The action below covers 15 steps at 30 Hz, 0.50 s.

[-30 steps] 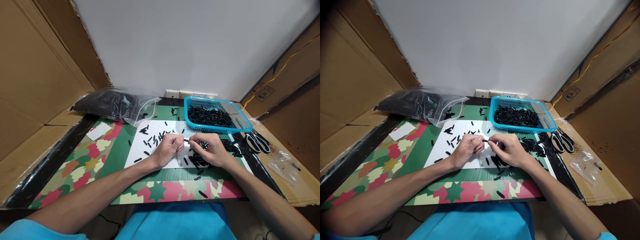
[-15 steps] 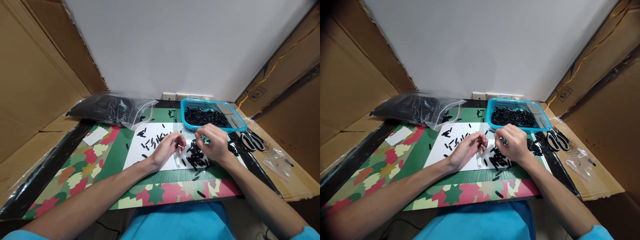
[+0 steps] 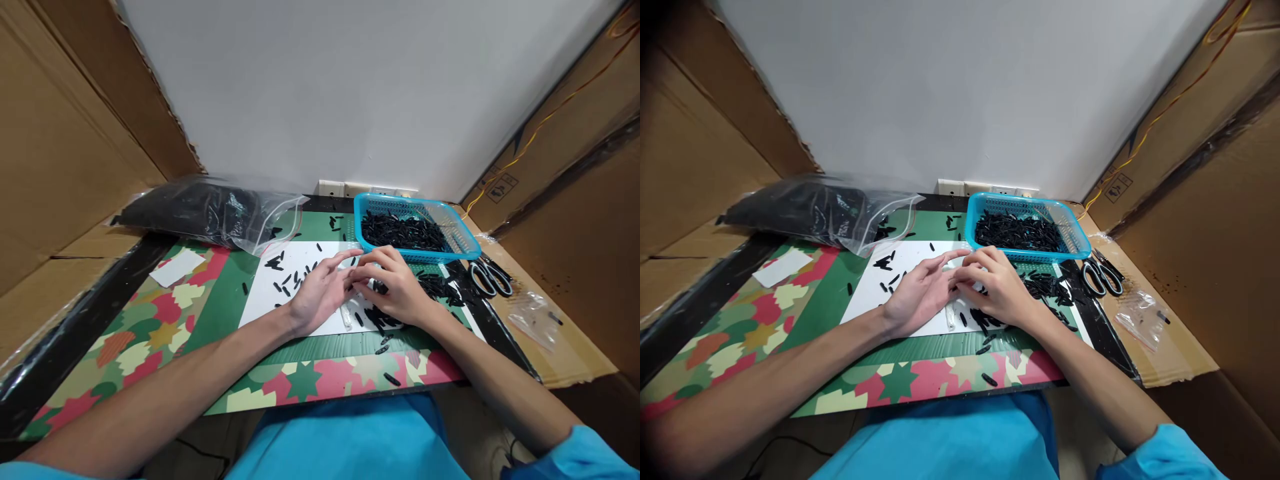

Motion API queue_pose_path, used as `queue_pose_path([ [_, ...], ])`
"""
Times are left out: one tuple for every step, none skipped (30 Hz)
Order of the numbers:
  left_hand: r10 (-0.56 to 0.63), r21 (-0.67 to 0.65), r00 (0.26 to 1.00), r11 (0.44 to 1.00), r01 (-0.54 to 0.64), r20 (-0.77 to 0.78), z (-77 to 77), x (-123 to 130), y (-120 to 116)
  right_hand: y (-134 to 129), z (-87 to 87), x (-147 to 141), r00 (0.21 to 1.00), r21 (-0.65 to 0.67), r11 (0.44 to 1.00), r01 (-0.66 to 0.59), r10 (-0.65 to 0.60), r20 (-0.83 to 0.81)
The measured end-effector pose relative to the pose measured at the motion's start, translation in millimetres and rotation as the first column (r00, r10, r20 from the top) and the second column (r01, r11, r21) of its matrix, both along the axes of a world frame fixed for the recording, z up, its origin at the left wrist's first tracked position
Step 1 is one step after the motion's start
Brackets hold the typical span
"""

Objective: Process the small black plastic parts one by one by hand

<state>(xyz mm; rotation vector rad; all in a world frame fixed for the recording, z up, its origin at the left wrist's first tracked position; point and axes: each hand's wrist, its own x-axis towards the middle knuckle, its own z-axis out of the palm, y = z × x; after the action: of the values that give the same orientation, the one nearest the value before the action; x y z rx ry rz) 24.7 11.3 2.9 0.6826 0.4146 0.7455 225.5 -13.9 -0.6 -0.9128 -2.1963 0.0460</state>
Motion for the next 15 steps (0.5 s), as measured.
queue_pose_path([
  [0.003, 0.011, 1.0, 1.0, -0.003, 0.003, -1.0, -0.2, 0.2, -0.7, -2.3, -3.0, 1.0, -0.016, 1.0, -0.014, 0.014, 0.004],
  [0.005, 0.02, 1.0, 1.0, -0.006, 0.005, -1.8, -0.4, 0.2, -0.7, -4.5, -4.7, 1.0, -0.028, 0.999, -0.022, 0.022, 0.002],
  [0.008, 0.027, 1.0, 1.0, -0.008, 0.004, -2.5, -0.6, 0.1, -0.2, -6.3, -5.4, 1.0, -0.037, 0.999, -0.029, 0.029, -0.001],
  [0.007, 0.031, 1.0, 0.999, -0.007, 0.002, -3.1, -0.7, -0.2, 0.6, -7.7, -5.2, 0.999, -0.045, 0.998, -0.035, 0.035, -0.005],
  [0.008, 0.034, 1.0, 0.999, -0.008, 0.002, -3.5, -0.7, -0.5, 1.4, -8.5, -4.6, 0.999, -0.051, 0.998, -0.045, 0.044, -0.008],
  [0.009, 0.036, 1.0, 0.999, -0.009, 0.005, -3.8, -0.5, -0.9, 2.3, -8.8, -3.9, 0.998, -0.056, 0.997, -0.055, 0.055, -0.01],
  [0.008, 0.04, 1.0, 0.999, -0.008, 0.009, -4.1, -0.2, -1.4, 2.9, -8.6, -3.2, 0.998, -0.059, 0.996, -0.064, 0.063, -0.011],
  [0.007, 0.049, 1.0, 0.999, -0.008, 0.008, -4.4, 0.2, -1.8, 3.3, -8.1, -2.5, 0.997, -0.059, 0.996, -0.071, 0.07, -0.015],
  [0.012, 0.064, 1.0, 0.998, -0.012, -0.003, -4.8, 0.7, -2.1, 3.4, -7.3, -1.9, 0.997, -0.053, 0.996, -0.075, 0.074, -0.03],
  [0.028, 0.093, 0.999, 0.995, -0.025, -0.032, -5.3, 1.1, -2.4, 3.3, -6.5, -1.3, 0.996, -0.042, 0.996, -0.075, 0.073, -0.055],
  [0.061, 0.142, 0.995, 0.989, -0.049, -0.078, -5.9, 1.4, -2.5, 3.0, -5.6, -0.5, 0.994, -0.025, 0.997, -0.071, 0.069, -0.087],
  [0.108, 0.212, 0.985, 0.974, -0.078, -0.136, -6.6, 1.7, -2.5, 2.6, -4.7, 0.4, 0.991, -0.005, 0.998, -0.063, 0.062, -0.121],
  [0.162, 0.294, 0.968, 0.951, -0.101, -0.192, -7.3, 1.7, -2.3, 2.2, -3.9, 1.6, 0.987, 0.016, 0.998, -0.053, 0.055, -0.152],
  [0.213, 0.379, 0.947, 0.919, -0.11, -0.242, -7.8, 1.6, -2.0, 1.7, -3.1, 3.0, 0.983, 0.037, 0.999, -0.04, 0.046, -0.178],
  [0.256, 0.46, 0.924, 0.882, -0.103, -0.284, -8.2, 1.2, -1.5, 1.4, -2.4, 4.4, 0.979, 0.055, 0.998, -0.028, 0.038, -0.199],
])
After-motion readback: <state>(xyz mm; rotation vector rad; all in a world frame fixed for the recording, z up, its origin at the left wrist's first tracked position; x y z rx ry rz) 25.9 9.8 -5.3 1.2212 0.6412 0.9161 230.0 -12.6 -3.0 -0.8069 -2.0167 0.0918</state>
